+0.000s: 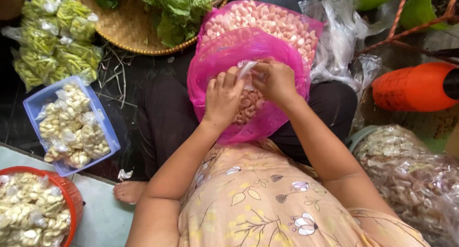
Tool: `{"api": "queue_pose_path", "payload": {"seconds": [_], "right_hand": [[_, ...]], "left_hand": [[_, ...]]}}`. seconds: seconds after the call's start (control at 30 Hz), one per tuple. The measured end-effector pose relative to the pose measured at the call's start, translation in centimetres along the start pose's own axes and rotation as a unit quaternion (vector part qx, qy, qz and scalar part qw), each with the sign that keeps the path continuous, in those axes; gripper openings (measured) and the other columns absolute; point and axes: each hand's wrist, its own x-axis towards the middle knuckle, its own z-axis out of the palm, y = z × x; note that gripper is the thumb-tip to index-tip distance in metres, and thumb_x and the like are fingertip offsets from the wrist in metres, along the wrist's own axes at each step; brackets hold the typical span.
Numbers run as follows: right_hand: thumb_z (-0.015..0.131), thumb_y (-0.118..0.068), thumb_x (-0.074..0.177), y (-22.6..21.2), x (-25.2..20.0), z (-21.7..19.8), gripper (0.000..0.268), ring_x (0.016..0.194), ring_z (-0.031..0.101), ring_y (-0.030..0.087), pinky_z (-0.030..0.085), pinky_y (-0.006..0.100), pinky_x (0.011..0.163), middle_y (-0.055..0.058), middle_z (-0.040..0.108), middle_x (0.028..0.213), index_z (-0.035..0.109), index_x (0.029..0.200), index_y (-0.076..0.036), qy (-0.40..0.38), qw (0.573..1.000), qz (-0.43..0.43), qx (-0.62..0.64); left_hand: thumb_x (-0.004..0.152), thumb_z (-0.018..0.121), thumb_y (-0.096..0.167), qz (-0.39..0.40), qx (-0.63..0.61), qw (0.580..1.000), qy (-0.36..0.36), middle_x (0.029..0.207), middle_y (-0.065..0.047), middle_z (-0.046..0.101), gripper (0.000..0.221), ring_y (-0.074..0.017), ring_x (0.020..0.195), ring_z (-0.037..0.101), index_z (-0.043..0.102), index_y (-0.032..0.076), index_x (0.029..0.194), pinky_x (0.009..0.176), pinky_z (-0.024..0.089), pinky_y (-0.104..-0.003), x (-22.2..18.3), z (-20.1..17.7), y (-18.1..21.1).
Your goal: The person takes garlic cloves from a large pink plastic bag and places them into smaller clear plastic bags by hand.
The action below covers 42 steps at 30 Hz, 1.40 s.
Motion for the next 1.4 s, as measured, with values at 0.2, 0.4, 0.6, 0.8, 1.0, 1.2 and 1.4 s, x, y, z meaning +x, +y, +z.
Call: {"api": "queue_pose_path", "payload": {"seconds": [0.2,0.4,0.6,0.8,1.0,1.2,1.4], "right_hand": [[0.077,-0.012,0.087,-3.9,0.2,-7.0,0.015,0.089,0.069,0.019,0.053,0.034,0.085,0.007,0.073,0.093,0.075,0.101,-0.006,-0.136,0.841,0.021,0.524],[0.068,-0.022,0.089,-1.8,-3.6,-0.8,0.027,0.099,0.07,0.044,0.054,0.055,0.088,0.02,0.073,0.097,0.077,0.114,-0.017,-0.207,0.971,-0.006,0.12],[0.074,-0.032,0.083,3.4,-4.3,7.1,0.013,0.096,0.071,0.03,0.053,0.043,0.089,0.001,0.075,0.091,0.078,0.095,-0.028,-0.183,0.979,-0.085,-0.005],[0.074,-0.038,0.087,1.4,-4.1,4.2,0.027,0.106,0.068,0.033,0.052,0.047,0.095,0.008,0.074,0.102,0.074,0.108,-0.021,-0.213,0.976,-0.002,0.036],[0.07,-0.048,0.084,3.4,-4.3,9.6,0.021,0.108,0.065,0.026,0.043,0.043,0.095,-0.006,0.072,0.111,0.078,0.098,-0.036,-0.228,0.969,-0.048,-0.078],[0.066,-0.009,0.1,0.7,-6.5,5.5,0.018,0.065,0.061,0.014,0.046,0.022,0.055,0.006,0.063,0.087,0.066,0.112,0.005,-0.111,0.638,0.255,0.718],[0.068,-0.021,0.099,-2.4,-8.8,3.4,0.027,0.074,0.075,0.02,0.063,0.028,0.068,0.018,0.072,0.09,0.06,0.11,0.003,-0.106,0.509,0.246,0.818]], "left_hand": [[0.093,0.066,0.027,0.131,-0.132,0.983,0.007,0.109,0.004,0.065,0.013,-0.0225,0.094,0.061,0.065,0.025,0.106,0.072,0.046,-0.036,-0.3,0.6,-1.5],[0.094,0.062,0.011,-0.09,-0.191,0.974,-0.087,0.123,-0.021,0.057,0.052,-0.0423,0.108,0.062,0.044,0.011,0.143,0.077,0.058,-0.05,-4.8,0.6,-2.0],[0.092,0.059,0.015,-0.14,-0.276,0.927,-0.209,0.115,-0.007,0.046,0.029,-0.0367,0.108,0.059,0.072,0.03,0.113,0.078,0.061,-0.048,-6.2,0.4,-0.8],[0.079,0.078,0.026,-0.214,-0.263,0.916,-0.214,0.115,-0.012,0.044,0.031,-0.0412,0.107,0.06,0.07,0.013,0.106,0.079,0.06,-0.049,-5.9,0.8,-0.7],[0.076,0.082,0.021,-0.232,-0.329,0.898,-0.176,0.113,-0.015,0.046,0.042,-0.0446,0.106,0.061,0.073,0.013,0.116,0.086,0.057,-0.049,-5.5,0.5,0.3],[0.077,0.087,0.024,-0.255,-0.442,0.857,-0.066,0.114,-0.011,0.048,0.044,-0.0392,0.104,0.062,0.075,0.024,0.12,0.09,0.055,-0.046,-5.0,-0.7,0.4],[0.078,0.09,0.016,-0.311,-0.652,0.691,0.029,0.117,-0.009,0.043,0.04,-0.016,0.093,0.063,0.078,0.012,0.117,0.078,0.062,-0.029,-3.7,-3.0,3.3]]}}
